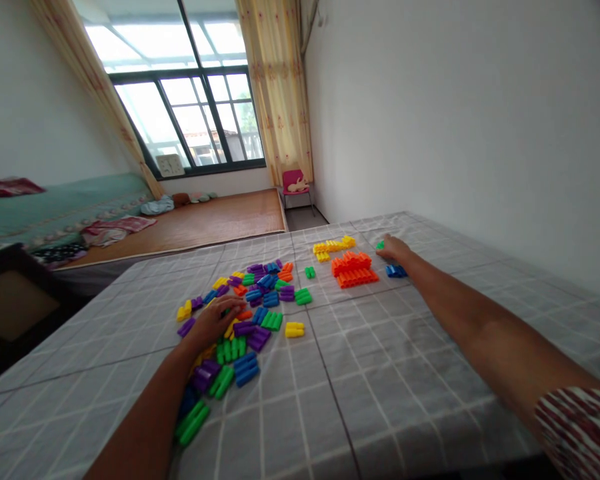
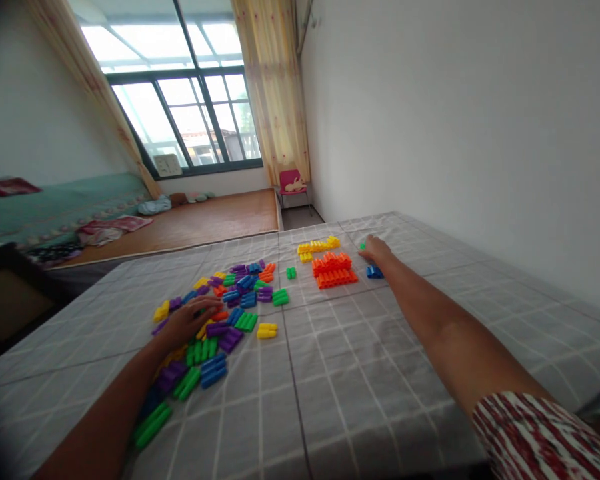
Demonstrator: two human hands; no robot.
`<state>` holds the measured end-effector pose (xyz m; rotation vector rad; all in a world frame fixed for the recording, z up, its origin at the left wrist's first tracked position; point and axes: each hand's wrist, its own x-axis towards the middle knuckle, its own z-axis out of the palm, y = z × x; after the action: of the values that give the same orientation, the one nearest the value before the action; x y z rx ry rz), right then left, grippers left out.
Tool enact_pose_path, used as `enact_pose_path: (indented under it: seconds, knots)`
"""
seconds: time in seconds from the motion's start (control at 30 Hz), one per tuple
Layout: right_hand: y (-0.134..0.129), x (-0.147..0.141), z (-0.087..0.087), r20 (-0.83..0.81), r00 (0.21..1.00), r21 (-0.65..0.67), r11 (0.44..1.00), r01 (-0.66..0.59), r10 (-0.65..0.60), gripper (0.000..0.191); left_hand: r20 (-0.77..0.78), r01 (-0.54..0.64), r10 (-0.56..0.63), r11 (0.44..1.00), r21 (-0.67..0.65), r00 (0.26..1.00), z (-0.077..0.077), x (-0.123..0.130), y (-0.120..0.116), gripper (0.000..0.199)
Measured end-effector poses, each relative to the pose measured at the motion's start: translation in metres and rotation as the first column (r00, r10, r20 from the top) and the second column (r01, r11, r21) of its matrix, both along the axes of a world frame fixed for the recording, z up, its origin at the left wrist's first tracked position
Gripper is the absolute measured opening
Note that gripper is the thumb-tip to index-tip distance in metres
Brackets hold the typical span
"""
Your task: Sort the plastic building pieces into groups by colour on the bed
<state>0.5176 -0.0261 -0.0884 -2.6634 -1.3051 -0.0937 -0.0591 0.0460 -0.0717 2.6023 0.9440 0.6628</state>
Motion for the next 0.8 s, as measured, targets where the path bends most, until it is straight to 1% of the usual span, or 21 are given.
enact_pose_path:
  seconds: [0.13, 0.2, 0.23, 0.3, 0.37, 0.4, 0.47, 0.53, 0.57, 0.6, 0.63, 0.67, 0.7, 0.73, 0.77, 0.8]
  knots:
    - [0.005, -0.007, 0.000, -0.029, 0.999, -0.035, 0.999, -0.022, 0.021, 0.061, -0.013, 0.024, -0.024, 1.000, 0.014, 1.000, -0.001, -0.001, 0.001, 0.043]
    - [0.002, -0.007, 0.008, -0.082, 0.996, -0.062, 0.998, -0.024, 0.019, 0.065, -0.006, 0.023, -0.023, 1.000, 0.020, 1.000, 0.000, 0.000, -0.001, 0.042]
    - [0.000, -0.006, 0.015, -0.106, 0.994, -0.071, 0.997, -0.035, 0.028, 0.068, -0.003, 0.023, -0.023, 0.999, 0.023, 1.000, 0.000, 0.001, -0.003, 0.042]
    - [-0.003, -0.008, 0.036, -0.107, 0.991, -0.030, 0.996, -0.086, 0.083, 0.071, -0.003, 0.027, -0.027, 0.999, 0.030, 1.000, 0.001, 0.003, -0.006, 0.041]
    - [0.000, -0.019, 0.062, -0.031, 0.982, 0.099, 0.978, -0.183, 0.186, 0.066, -0.009, 0.036, -0.035, 0.999, 0.037, 0.999, 0.001, 0.006, -0.007, 0.039]
    - [0.004, -0.031, 0.075, 0.016, 0.969, 0.163, 0.956, -0.245, 0.246, 0.061, -0.011, 0.039, -0.038, 0.998, 0.040, 0.999, 0.000, 0.006, -0.007, 0.038]
    - [0.014, -0.067, 0.094, 0.086, 0.919, 0.245, 0.886, -0.394, 0.385, 0.051, -0.008, 0.033, -0.032, 0.998, 0.055, 0.999, -0.004, 0.006, -0.004, 0.036]
    - [0.025, -0.117, 0.102, 0.099, 0.843, 0.255, 0.806, -0.535, 0.528, 0.044, -0.004, 0.011, -0.011, 0.996, 0.087, 1.000, -0.009, 0.004, 0.000, 0.034]
    - [0.029, -0.145, 0.102, 0.083, 0.761, 0.255, 0.725, -0.640, 0.643, 0.043, -0.003, 0.001, -0.001, 0.994, 0.107, 1.000, -0.012, 0.003, 0.002, 0.033]
    - [0.033, -0.172, 0.098, 0.059, 0.662, 0.237, 0.633, -0.737, 0.747, 0.043, -0.004, -0.005, 0.005, 0.992, 0.126, 1.000, -0.015, 0.001, 0.003, 0.032]
    - [0.037, -0.199, 0.093, 0.038, 0.570, 0.217, 0.550, -0.806, 0.821, 0.043, -0.005, -0.007, 0.008, 0.990, 0.139, 1.000, -0.017, -0.001, 0.004, 0.031]
    - [0.040, -0.224, 0.085, 0.025, 0.495, 0.203, 0.481, -0.853, 0.868, 0.043, -0.006, -0.007, 0.008, 0.989, 0.146, 1.000, -0.018, -0.002, 0.004, 0.031]
    - [0.043, -0.246, 0.078, 0.022, 0.445, 0.195, 0.433, -0.880, 0.895, 0.043, -0.006, -0.005, 0.006, 0.989, 0.149, 1.000, -0.019, -0.003, 0.004, 0.030]
    - [0.046, -0.265, 0.070, 0.025, 0.426, 0.188, 0.415, -0.890, 0.904, 0.042, -0.007, -0.003, 0.004, 0.989, 0.150, 1.000, -0.019, -0.004, 0.003, 0.030]
    - [0.049, -0.282, 0.062, 0.028, 0.438, 0.179, 0.426, -0.887, 0.899, 0.042, -0.009, -0.002, 0.004, 0.989, 0.149, 1.000, -0.019, -0.004, 0.003, 0.031]
    - [0.053, -0.296, 0.055, 0.029, 0.468, 0.161, 0.458, -0.874, 0.883, 0.043, -0.013, -0.003, 0.005, 0.989, 0.148, 1.000, -0.019, -0.004, 0.002, 0.030]
